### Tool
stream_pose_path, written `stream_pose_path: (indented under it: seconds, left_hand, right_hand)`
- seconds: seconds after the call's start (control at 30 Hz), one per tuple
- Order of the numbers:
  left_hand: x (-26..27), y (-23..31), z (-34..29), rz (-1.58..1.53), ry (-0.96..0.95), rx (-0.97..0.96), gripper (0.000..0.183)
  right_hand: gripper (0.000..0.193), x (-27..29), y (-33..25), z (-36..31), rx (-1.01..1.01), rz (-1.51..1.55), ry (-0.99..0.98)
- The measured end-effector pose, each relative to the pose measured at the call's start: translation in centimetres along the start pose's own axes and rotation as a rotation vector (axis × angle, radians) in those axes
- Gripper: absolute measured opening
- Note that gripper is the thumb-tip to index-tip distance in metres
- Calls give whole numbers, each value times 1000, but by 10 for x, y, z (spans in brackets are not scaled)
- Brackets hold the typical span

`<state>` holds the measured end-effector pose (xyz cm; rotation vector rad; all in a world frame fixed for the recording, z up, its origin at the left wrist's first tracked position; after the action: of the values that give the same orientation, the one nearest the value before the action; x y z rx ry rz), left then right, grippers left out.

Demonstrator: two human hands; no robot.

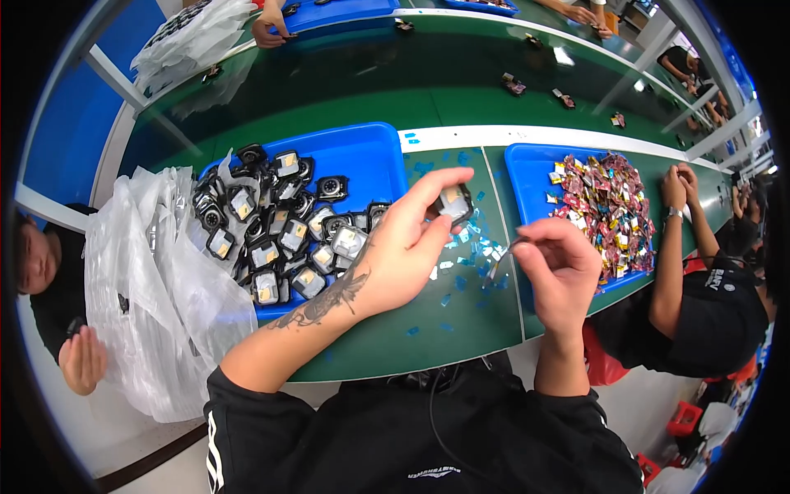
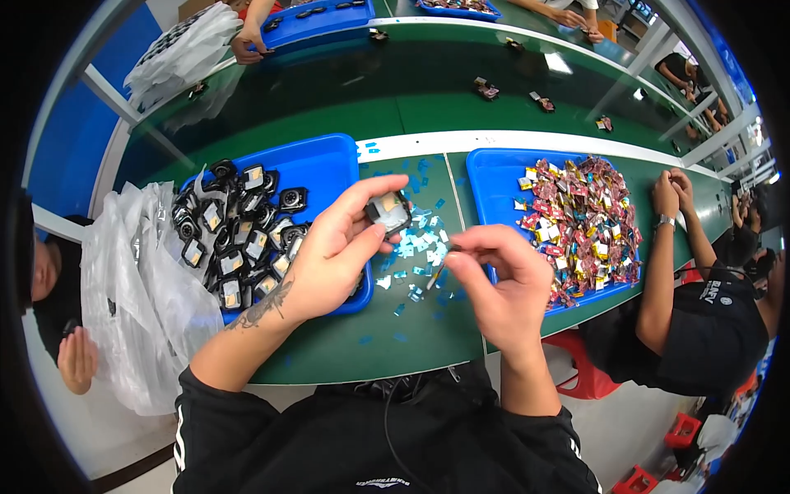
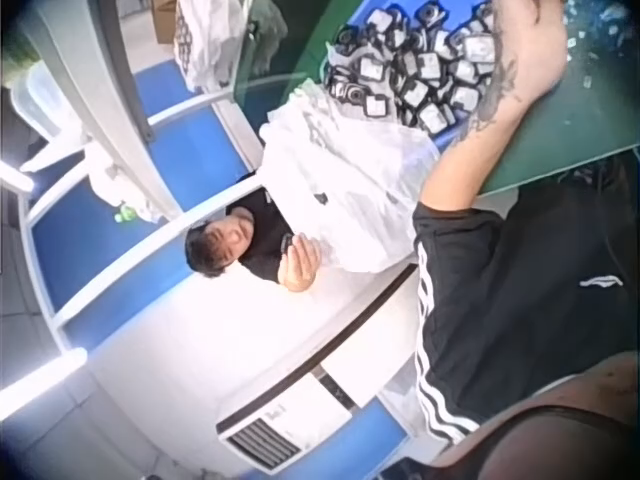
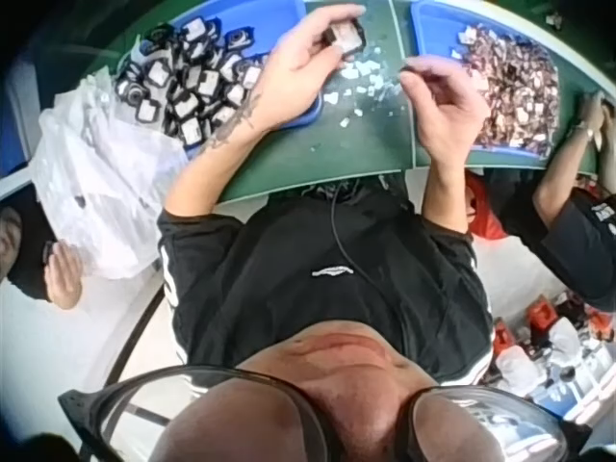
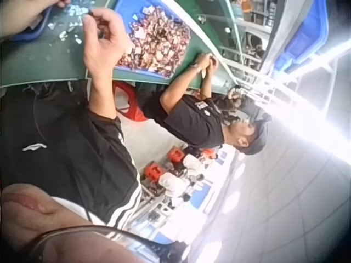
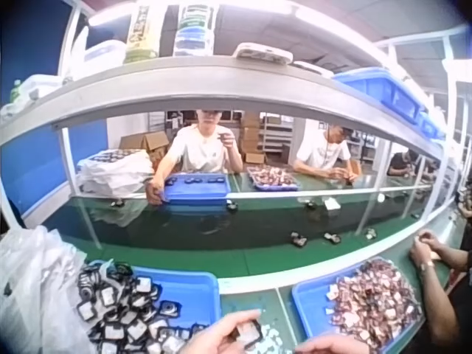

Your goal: Assembling small electronic components, specifically battery units for electronic cigarettes, on a factory assembly line.

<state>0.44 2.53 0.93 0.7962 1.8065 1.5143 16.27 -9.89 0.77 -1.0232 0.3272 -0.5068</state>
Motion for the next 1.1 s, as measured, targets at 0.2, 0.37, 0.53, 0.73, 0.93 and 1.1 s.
stream_pose_path:
  seconds: [0.2, 0.37, 0.53, 0.73, 0.93, 1.1]
  left_hand:
    - [-9, 3, -8, -64, -37, 13, 47]
    - [-9, 3, -6, 1, -110, -21, 43]
    - [-12, 2, -8, -137, -177, -6, 43]
    - [-11, -1, -6, -31, -177, 17, 44]
    - [-14, 0, -9, -9, -164, -4, 44]
    - [-13, 0, -8, 40, -170, -45, 44]
  right_hand:
    - [16, -27, -8, 13, 115, -368, -245]
    - [15, -30, -14, 14, 154, -467, -201]
    - [14, -31, -16, 16, 209, -508, -227]
    - [13, -30, -20, 16, 161, -540, -237]
    - [12, -29, -21, 18, 98, -556, -252]
    - [17, -29, -15, 20, 171, -571, -230]
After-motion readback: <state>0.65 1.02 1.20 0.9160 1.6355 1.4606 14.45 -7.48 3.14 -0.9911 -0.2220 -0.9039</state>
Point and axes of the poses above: each hand's wrist, its own z-axis towards the middle knuckle, its own x-axis out of the back of the hand, y = z × x, the point moved 1 cm from there along z, towards the middle knuckle, and after that the axes turned 10 degrees about x, right-handed, at the moved point
